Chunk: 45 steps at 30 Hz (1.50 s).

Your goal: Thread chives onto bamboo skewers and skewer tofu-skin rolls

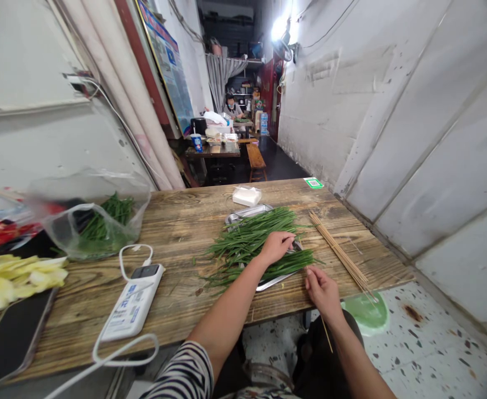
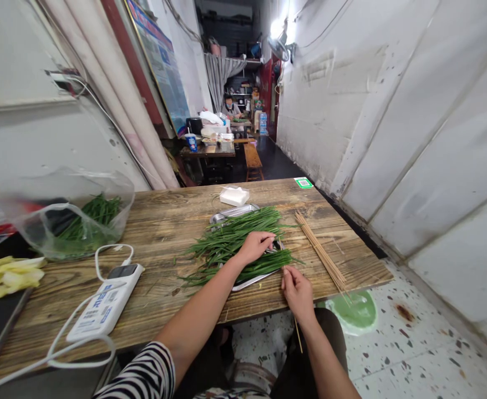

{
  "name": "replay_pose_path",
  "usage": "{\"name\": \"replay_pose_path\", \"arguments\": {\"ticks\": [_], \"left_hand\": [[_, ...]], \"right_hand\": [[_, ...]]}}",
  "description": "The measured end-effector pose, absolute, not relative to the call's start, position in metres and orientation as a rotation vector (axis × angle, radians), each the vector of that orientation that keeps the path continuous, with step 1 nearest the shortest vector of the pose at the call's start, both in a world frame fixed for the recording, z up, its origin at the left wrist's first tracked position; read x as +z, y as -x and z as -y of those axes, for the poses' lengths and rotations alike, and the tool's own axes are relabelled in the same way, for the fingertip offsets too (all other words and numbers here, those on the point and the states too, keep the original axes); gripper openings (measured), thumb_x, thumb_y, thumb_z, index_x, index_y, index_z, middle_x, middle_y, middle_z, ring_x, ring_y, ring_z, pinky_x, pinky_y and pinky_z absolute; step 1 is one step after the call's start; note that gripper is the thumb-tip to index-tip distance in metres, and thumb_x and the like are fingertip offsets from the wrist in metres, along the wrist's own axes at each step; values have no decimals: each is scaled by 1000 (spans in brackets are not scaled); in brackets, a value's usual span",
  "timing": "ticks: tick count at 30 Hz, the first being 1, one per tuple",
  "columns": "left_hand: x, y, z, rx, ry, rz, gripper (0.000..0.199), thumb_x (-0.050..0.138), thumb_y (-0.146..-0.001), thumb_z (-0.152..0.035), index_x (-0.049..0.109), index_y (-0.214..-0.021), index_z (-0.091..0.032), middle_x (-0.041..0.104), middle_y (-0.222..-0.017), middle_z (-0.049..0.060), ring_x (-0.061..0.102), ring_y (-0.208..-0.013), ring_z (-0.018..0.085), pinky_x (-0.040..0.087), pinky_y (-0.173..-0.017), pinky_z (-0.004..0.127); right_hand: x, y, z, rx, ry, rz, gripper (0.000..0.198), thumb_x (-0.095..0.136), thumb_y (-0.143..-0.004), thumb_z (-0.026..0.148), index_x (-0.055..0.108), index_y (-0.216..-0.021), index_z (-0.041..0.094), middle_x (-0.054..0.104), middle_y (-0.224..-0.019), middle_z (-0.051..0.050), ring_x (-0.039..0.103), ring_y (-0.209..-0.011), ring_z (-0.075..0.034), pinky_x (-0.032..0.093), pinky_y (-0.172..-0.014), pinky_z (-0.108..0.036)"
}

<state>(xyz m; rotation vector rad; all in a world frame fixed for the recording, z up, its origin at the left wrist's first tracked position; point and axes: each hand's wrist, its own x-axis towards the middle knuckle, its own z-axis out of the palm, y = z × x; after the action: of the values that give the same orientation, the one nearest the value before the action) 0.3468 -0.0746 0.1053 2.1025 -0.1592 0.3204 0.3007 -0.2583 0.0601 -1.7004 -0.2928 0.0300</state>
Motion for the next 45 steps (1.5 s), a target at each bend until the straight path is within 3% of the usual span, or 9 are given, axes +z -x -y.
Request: {"name": "replay_pose_path", "arguments": {"ticks": [5, 10, 15, 23, 35, 45], "left_hand": [[103, -347, 73, 338, -2121, 152, 28, 49, -86, -23, 71, -101, -13, 73, -74, 2, 66, -70, 15, 50, -78, 26], [103, -346, 73, 394, -2137, 193, 23, 52, -85, -19, 73, -94, -15, 74, -88, 5, 68, -89, 17, 49, -87, 28], [105, -344, 74, 401, -2160, 220, 21, 53, -85, -18, 74, -89, -16, 73, -100, 6, 67, -96, 18, 49, -89, 29], [105, -344, 73, 415, -2175, 231, 22, 53, -85, -18, 74, -87, -17, 72, -103, 7, 66, -98, 18, 49, -91, 29], [101, -345, 70, 419, -2253, 328, 22, 54, -87, -21, 72, -99, -18, 72, -101, 6, 67, -94, 17, 50, -86, 26], [120, -335, 65, 157, -2328, 663, 25, 57, -83, -19, 71, -103, -17, 72, -103, 6, 67, -93, 15, 47, -85, 21]], "right_hand": [[60, -301, 258, 19, 1699, 290, 45, 54, -80, 59, 66, -87, 16, 50, -48, 3, 40, -39, -11, 31, -36, -22], [60, -300, 258, 72, 1661, 280, 45, 54, -81, 59, 64, -89, 16, 47, -49, 5, 36, -37, -9, 30, -36, -22], [57, -301, 259, 98, 1626, 284, 42, 54, -82, 56, 63, -91, 16, 46, -50, 6, 35, -37, -9, 28, -37, -22], [57, -300, 258, 102, 1636, 272, 42, 54, -81, 58, 63, -85, 17, 45, -49, 5, 33, -36, -9, 27, -36, -22], [60, -299, 258, 97, 1634, 272, 40, 54, -83, 55, 62, -91, 17, 45, -51, 5, 33, -38, -9, 25, -36, -22], [59, -297, 258, 78, 1622, 267, 41, 55, -83, 54, 62, -92, 16, 45, -51, 6, 35, -38, -8, 26, -36, -21]]}}
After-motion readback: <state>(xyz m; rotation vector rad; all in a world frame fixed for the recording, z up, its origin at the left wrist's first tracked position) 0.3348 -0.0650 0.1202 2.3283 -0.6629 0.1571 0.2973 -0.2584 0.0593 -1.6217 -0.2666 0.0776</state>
